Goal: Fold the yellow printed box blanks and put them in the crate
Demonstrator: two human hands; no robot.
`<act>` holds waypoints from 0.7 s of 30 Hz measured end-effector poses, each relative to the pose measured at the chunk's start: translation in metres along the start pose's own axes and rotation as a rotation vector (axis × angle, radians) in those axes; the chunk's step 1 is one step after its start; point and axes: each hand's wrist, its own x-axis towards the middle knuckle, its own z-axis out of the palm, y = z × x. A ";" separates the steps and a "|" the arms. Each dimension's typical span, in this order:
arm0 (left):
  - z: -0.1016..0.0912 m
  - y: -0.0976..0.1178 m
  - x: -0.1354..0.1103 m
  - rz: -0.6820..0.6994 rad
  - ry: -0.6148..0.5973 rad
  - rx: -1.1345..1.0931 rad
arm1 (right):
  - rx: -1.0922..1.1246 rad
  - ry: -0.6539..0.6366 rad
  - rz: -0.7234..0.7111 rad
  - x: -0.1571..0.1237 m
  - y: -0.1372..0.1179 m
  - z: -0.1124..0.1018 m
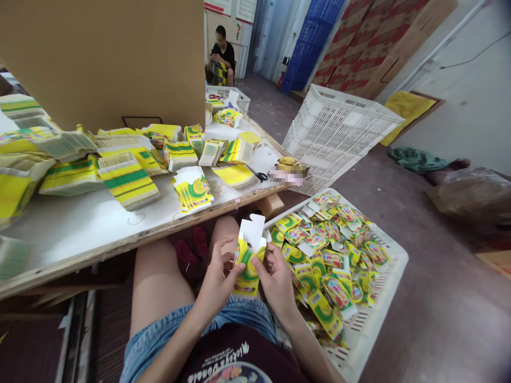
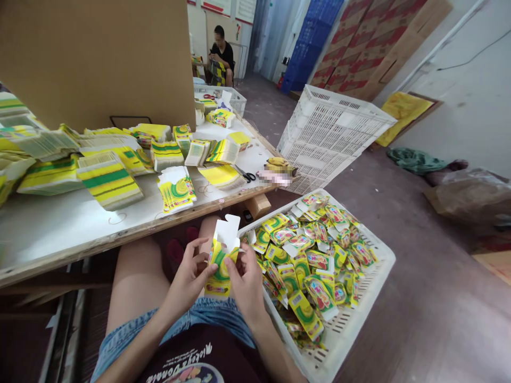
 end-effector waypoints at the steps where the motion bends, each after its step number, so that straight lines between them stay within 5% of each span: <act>1: -0.001 0.002 -0.001 0.006 -0.036 -0.014 | 0.064 -0.016 -0.007 0.002 -0.002 -0.003; 7: -0.011 0.012 -0.003 -0.026 -0.254 -0.087 | 0.176 -0.235 -0.041 0.006 -0.009 -0.022; 13: -0.012 0.017 -0.007 -0.115 -0.358 -0.131 | 0.154 -0.276 0.008 0.009 -0.011 -0.033; 17: -0.012 0.016 -0.008 -0.125 -0.367 -0.152 | 0.016 -0.340 -0.003 0.011 -0.018 -0.040; 21: -0.011 0.015 -0.008 -0.114 -0.349 -0.158 | -0.187 -0.312 -0.168 0.013 -0.020 -0.041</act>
